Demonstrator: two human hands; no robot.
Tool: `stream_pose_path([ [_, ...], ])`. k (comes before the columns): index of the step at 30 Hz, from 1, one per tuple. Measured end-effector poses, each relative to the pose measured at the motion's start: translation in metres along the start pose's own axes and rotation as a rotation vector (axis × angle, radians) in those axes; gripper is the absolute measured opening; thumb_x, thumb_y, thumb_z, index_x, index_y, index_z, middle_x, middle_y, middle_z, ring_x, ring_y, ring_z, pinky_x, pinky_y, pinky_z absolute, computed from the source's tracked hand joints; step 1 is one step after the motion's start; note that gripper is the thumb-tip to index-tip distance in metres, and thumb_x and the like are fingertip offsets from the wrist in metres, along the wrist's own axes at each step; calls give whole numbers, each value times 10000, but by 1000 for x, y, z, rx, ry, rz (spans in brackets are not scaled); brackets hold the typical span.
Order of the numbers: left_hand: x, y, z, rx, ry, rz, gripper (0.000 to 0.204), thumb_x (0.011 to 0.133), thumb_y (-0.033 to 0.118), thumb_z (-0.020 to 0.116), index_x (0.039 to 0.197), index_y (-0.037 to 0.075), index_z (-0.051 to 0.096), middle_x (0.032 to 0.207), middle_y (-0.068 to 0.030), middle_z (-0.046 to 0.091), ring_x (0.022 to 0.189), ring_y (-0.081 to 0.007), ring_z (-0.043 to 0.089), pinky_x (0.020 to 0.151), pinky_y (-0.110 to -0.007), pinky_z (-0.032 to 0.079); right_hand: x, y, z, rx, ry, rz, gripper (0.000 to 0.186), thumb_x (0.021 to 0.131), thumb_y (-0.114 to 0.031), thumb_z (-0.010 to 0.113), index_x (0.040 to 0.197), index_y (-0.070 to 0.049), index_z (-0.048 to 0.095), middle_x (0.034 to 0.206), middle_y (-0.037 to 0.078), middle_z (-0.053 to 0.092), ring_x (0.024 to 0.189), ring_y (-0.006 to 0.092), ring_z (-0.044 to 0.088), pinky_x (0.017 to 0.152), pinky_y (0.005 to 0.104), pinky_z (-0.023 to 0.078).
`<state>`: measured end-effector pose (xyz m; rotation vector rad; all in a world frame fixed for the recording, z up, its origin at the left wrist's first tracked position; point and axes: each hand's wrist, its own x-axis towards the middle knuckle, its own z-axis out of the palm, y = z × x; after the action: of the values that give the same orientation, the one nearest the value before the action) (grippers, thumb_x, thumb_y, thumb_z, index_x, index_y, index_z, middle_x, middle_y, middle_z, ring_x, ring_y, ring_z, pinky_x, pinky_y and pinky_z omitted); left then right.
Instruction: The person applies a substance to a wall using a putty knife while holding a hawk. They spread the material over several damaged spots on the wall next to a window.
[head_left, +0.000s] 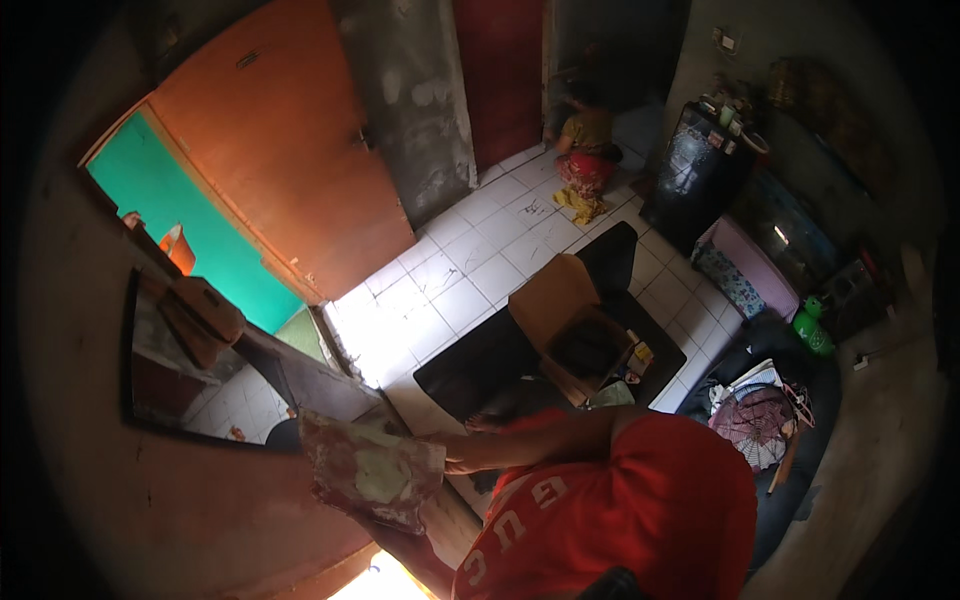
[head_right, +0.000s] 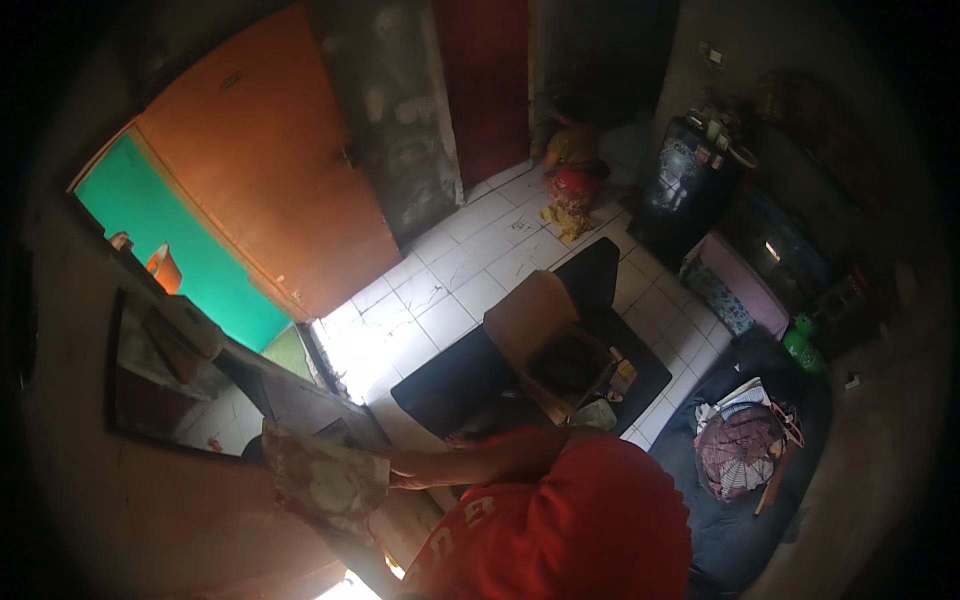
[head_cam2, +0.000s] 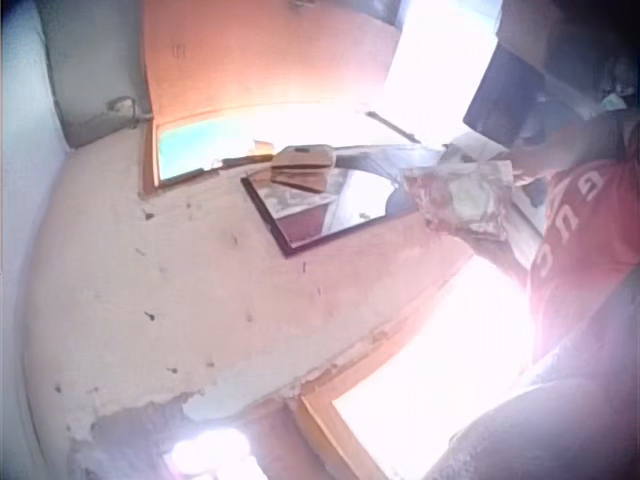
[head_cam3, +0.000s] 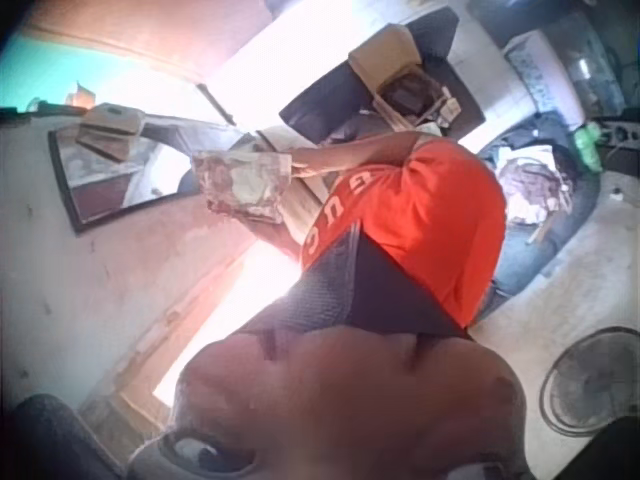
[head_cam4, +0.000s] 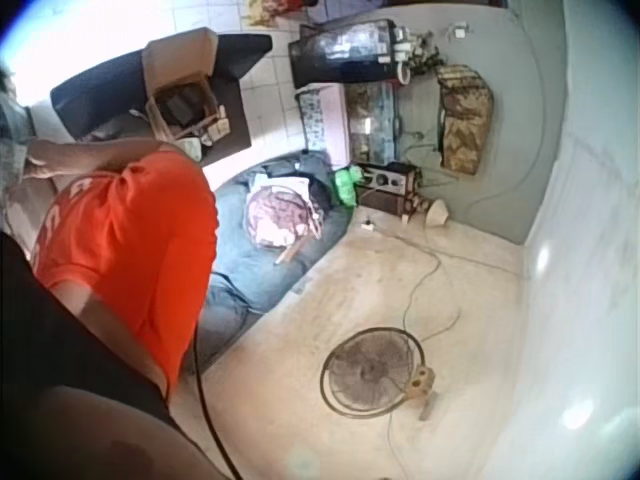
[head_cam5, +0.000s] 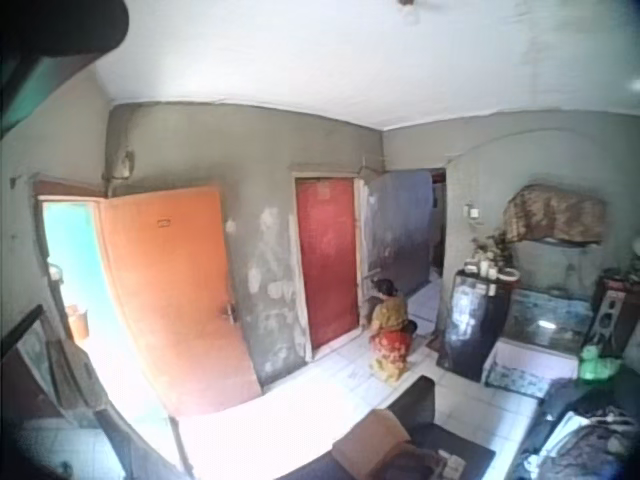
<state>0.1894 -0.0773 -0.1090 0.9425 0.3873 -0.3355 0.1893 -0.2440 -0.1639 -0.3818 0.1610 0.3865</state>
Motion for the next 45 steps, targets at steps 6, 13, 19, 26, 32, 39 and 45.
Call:
stream_pose_path([
  [6,20,-11,27,36,-7,-55,569,946,395,352,1392,59,242,1373,-155,345,1242,-273,375,1015,-400,347,7,-31,-9,-36,1,-79,336,880,-220,570,1179,-75,522,1159,19,557,1035,125,541,890,305,455],
  [13,52,2,74,77,89,6,575,948,400,348,1397,61,233,1380,-157,337,1249,-272,366,1018,-400,344,28,-69,-33,-171,-28,7,336,869,-215,586,1157,-49,540,1057,18,585,989,102,544,823,277,449],
  [19,50,38,122,101,426,204,579,949,404,344,1401,63,225,1386,-160,330,1256,-270,359,1020,-400,342,58,-93,-16,-228,-112,267,274,865,-209,597,1077,-36,577,947,33,611,865,88,565,749,252,457],
  [26,87,21,35,1368,642,664,834,828,459,580,1398,-2,183,1385,-156,347,1210,-286,421,1006,-365,345,95,-125,-282,-1833,5,-223,182,803,-174,573,888,-37,657,849,143,634,762,265,625,692,340,495],
  [32,154,29,76,280,638,344,669,941,468,341,1388,-10,205,1381,-148,352,1227,-248,410,1020,-342,332,141,-203,-437,-1861,697,47,294,768,-149,596,1053,-87,560,1058,197,520,1031,365,489,904,414,403],
  [39,273,22,57,182,161,217,541,973,373,274,1407,63,185,1441,-162,207,1332,-285,192,1057,-356,305,174,-185,-474,-2160,1142,4,268,866,-365,507,953,-142,626,942,35,646,926,254,558,876,388,359],
  [45,371,0,38,742,170,381,638,960,445,284,1387,-22,203,1390,-170,314,1255,-243,345,1026,-324,292,179,-178,-455,-2232,1281,-406,202,860,-294,505,932,-155,634,901,6,642,861,226,563,856,369,348],
])
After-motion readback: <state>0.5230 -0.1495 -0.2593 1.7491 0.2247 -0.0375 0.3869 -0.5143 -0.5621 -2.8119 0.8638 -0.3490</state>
